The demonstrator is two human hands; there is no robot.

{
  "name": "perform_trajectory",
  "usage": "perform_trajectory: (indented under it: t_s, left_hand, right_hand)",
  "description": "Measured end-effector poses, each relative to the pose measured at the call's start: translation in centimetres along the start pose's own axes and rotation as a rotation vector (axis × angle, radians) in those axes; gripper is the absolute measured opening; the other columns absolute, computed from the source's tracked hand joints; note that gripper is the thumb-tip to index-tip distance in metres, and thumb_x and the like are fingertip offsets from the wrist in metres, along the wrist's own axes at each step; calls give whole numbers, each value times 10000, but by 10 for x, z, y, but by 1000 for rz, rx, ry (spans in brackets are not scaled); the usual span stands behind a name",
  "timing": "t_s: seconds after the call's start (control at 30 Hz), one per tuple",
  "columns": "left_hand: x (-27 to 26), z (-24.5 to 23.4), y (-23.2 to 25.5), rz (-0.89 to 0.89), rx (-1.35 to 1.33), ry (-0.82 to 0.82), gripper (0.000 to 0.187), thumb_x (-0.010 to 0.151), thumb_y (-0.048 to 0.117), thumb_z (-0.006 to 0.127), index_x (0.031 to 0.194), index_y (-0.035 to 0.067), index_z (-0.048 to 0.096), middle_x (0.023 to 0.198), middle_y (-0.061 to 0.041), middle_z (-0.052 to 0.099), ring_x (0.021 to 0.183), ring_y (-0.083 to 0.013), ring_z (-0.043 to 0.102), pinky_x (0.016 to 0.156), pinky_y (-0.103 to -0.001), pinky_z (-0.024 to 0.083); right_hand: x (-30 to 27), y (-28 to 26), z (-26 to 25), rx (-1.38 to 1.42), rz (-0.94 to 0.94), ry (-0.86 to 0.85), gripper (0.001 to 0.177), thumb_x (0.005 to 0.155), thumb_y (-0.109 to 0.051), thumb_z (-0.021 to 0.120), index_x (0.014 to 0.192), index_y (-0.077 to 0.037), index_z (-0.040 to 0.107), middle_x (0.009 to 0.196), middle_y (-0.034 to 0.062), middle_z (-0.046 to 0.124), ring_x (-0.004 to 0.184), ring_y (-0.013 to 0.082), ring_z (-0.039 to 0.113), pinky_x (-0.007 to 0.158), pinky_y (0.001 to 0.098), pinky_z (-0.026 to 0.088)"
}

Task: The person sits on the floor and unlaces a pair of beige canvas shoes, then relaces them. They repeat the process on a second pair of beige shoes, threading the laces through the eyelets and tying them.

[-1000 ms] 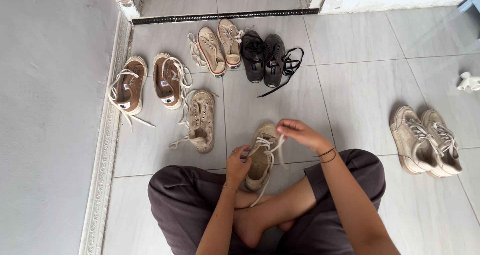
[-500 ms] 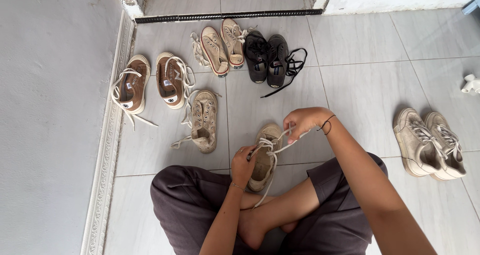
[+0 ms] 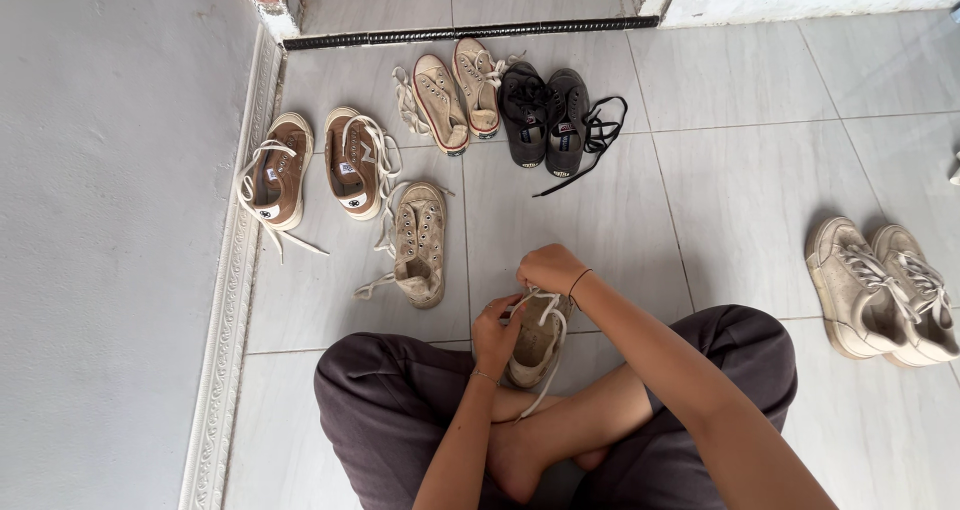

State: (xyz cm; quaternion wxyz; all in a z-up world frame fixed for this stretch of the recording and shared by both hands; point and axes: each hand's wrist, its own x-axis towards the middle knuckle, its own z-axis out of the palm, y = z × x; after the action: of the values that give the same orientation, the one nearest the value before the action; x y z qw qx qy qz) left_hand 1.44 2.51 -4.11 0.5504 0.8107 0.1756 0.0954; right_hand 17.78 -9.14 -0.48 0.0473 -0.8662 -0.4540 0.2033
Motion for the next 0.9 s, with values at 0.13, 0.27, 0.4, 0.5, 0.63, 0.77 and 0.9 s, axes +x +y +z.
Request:
perform_trajectory:
  t_s: [0.13,0.27,0.4,0.5,0.63,0.77,0.9]
  left_hand:
    - [0,0,-2,8,-23,4,256,892,184,741,1134,108,776,1109,-103,765,862,-214,765,666,-317,603]
    - [0,-1,-1,-5,-22,4,257,892,187,735,1134,111,779,1101,-107,763,854,-210,763,664,-314,604]
    - [0,-1,-1,-16,-4,6,247,899,205,744,1122,107,785,1091,-106,767,836,-210,756,650,-328,590]
    - [-1,1,-1,-17,5,1,236,908,221,746,1112,109,783,1094,-94,765,842,-203,749,663,-321,594]
    - [1,1,-1,-11,18,8,221,906,214,749,1101,122,799,1085,-88,776,852,-209,749,707,-325,588]
    - [-1,2,-4,-6,1,6,225,906,206,742,1109,124,791,1097,-85,771,860,-214,747,720,-330,588]
    - [1,4,-5,-12,61,0,234,901,188,731,1121,125,780,1101,-87,759,881,-211,744,709,-340,581]
  right_hand:
    - [4,-3,-9,47,15,-9,138,880,-136,631,860,-121,766,864,19,760,814,212,705,730,371,549]
    - [1,-9,-6,51,23,-41,154,903,-110,615,873,-123,765,876,-1,765,822,198,706,727,362,548]
    - [0,-9,6,-4,-22,-28,133,865,-86,644,880,-123,772,950,12,716,920,201,673,738,371,544]
    - [-1,-2,13,118,-98,50,124,868,-79,659,834,-73,778,953,53,670,979,216,644,771,360,539]
    - [-2,2,14,235,-74,14,130,890,-65,643,853,-63,767,963,78,660,950,229,651,815,356,542]
    - [-5,-6,9,287,-9,-35,101,877,-92,676,904,-73,772,1018,76,704,946,220,670,820,348,541]
    - [-20,-15,0,312,20,42,161,933,-132,638,1079,-129,706,985,84,740,980,213,687,949,375,505]
